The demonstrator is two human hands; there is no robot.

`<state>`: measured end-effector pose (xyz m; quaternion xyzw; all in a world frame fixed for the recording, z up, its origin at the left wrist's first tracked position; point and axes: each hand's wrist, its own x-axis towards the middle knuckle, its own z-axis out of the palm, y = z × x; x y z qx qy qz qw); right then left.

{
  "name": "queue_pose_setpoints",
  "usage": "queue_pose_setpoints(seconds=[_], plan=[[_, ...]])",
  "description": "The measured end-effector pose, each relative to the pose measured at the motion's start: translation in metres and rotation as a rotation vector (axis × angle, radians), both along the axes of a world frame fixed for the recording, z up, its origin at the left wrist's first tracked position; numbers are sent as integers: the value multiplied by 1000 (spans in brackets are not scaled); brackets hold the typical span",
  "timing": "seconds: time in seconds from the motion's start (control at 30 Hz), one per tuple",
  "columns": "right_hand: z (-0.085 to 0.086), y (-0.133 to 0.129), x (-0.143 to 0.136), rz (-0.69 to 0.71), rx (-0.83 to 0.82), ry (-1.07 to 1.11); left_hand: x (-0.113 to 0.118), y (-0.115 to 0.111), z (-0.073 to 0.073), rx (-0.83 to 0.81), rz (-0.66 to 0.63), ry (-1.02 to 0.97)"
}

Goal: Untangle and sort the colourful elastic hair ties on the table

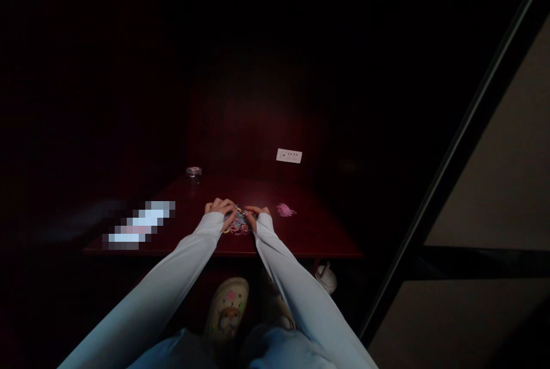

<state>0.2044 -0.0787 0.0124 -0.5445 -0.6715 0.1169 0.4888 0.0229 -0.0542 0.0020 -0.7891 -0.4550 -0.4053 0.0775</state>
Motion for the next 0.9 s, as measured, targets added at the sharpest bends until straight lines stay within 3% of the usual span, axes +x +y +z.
queue_pose_setpoints(seconds=[0.37,0.7,0.9], plan=[[-3,2,-4,90,16,-51,-2,6,-5,-15,-54,-23],[2,-2,-5,78,-21,-119,-6,2,1,-69,-86,17],[1,1,-5,40,-28,-159,-7,-2,6,-66,-26,5]])
